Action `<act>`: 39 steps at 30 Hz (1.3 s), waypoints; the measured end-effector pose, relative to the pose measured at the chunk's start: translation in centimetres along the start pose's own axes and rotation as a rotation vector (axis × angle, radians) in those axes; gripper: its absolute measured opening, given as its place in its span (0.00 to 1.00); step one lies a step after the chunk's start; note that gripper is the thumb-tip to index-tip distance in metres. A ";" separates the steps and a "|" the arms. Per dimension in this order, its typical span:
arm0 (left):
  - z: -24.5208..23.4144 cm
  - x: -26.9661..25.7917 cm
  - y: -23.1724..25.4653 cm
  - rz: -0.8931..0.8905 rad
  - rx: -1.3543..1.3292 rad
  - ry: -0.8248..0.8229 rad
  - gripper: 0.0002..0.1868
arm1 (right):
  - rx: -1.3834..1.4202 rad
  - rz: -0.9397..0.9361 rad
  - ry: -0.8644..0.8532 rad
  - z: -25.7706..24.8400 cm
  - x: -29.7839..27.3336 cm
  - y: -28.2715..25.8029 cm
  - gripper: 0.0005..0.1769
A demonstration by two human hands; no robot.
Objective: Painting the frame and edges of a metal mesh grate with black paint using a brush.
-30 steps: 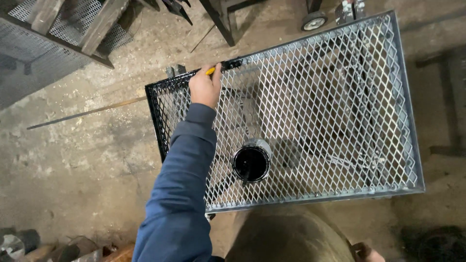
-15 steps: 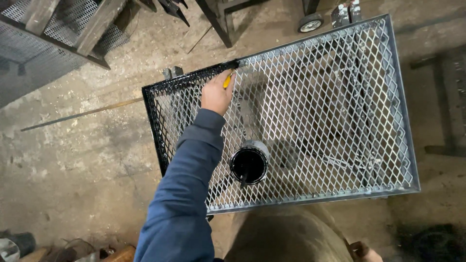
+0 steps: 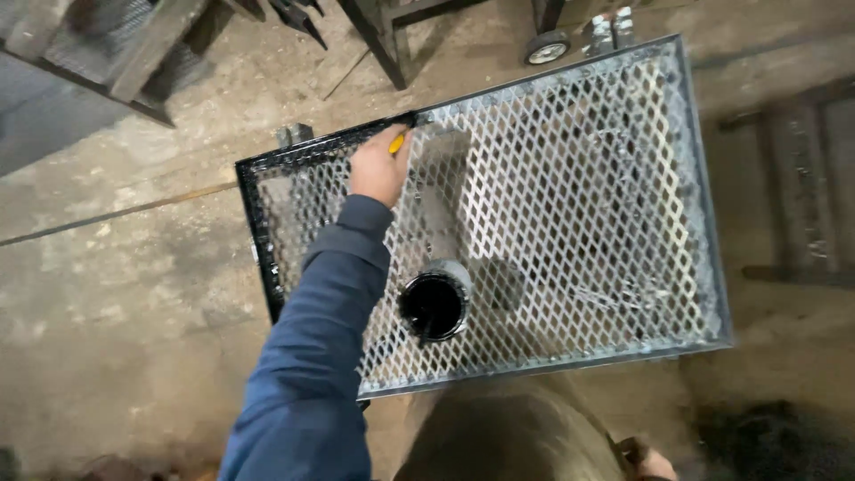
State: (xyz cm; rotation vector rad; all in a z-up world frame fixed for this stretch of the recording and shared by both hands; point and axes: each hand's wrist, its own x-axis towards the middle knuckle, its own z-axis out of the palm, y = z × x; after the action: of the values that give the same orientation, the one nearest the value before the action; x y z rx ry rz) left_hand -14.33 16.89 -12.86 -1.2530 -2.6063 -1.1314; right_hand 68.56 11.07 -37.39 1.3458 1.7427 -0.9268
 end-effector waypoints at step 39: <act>-9.9 -10.8 0.6 -0.622 -0.305 0.086 0.19 | -0.218 -0.064 -0.222 -22.0 -4.6 -26.6 0.27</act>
State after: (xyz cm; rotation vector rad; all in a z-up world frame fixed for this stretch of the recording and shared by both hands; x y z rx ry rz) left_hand -9.26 3.70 -8.74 -0.3773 -2.9147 -1.6693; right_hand 40.73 23.16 -20.28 1.0132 1.6688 -0.8588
